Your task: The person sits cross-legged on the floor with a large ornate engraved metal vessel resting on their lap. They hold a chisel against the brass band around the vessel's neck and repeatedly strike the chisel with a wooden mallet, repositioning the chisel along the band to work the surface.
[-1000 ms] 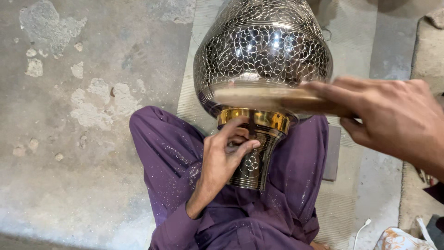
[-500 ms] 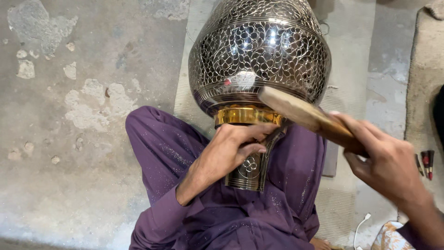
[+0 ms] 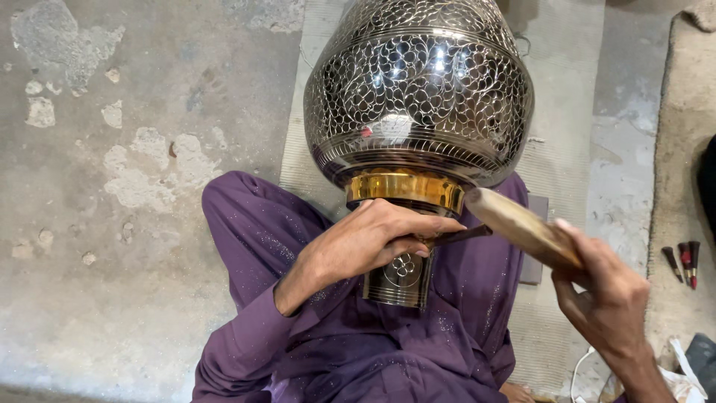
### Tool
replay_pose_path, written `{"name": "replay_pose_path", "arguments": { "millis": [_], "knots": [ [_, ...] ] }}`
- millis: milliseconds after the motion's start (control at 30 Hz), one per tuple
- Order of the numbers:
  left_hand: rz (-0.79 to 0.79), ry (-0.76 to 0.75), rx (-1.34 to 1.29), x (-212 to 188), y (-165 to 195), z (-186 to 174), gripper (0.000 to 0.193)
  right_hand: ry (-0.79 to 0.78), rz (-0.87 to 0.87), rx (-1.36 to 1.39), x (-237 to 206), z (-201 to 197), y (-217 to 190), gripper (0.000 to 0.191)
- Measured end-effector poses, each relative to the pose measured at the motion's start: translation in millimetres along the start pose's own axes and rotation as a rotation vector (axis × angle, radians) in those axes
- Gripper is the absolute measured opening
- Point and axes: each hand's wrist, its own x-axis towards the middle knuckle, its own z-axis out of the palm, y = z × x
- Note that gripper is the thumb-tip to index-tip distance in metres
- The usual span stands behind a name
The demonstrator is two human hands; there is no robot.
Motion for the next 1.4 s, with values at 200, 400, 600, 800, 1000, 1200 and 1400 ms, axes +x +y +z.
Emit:
{"name": "replay_pose_path", "arguments": {
  "millis": [200,400,600,800,1000,1200,1400],
  "knots": [
    [0.054,0.031,0.108,-3.6,-5.8,2.3,0.054,-0.033,-0.025,0.007,-1.8,4.1,10.8,0.06],
    [-0.159,0.232,0.033,-5.7,-22.0,5.5,0.053,-0.135,0.002,-0.219,28.3,-15.9,7.3,0.07],
    [-0.078,0.265,0.057,-8.5,-32.0,11.0,0.054,-0.242,-0.074,-0.339,63.6,-40.6,-19.6,0.079],
    [-0.055,0.26,0.024,-8.8,-30.7,11.6,0.054,-0.168,-0.066,-0.048,86.7,-55.5,-28.0,0.054],
    [-0.044,0.28,0.041,-9.0,-26.3,13.6,0.053,-0.336,-0.152,-0.341,112.5,-59.0,-42.5,0.071],
    [-0.11,0.275,0.038,-8.0,-19.8,14.0,0.054,-0.372,-0.131,-0.358,124.8,-49.4,-44.3,0.075],
    [-0.125,0.318,-0.019,-10.6,-18.6,17.0,0.053,-0.428,-0.109,-0.47,126.3,-47.1,-34.8,0.072]
  ]
}}
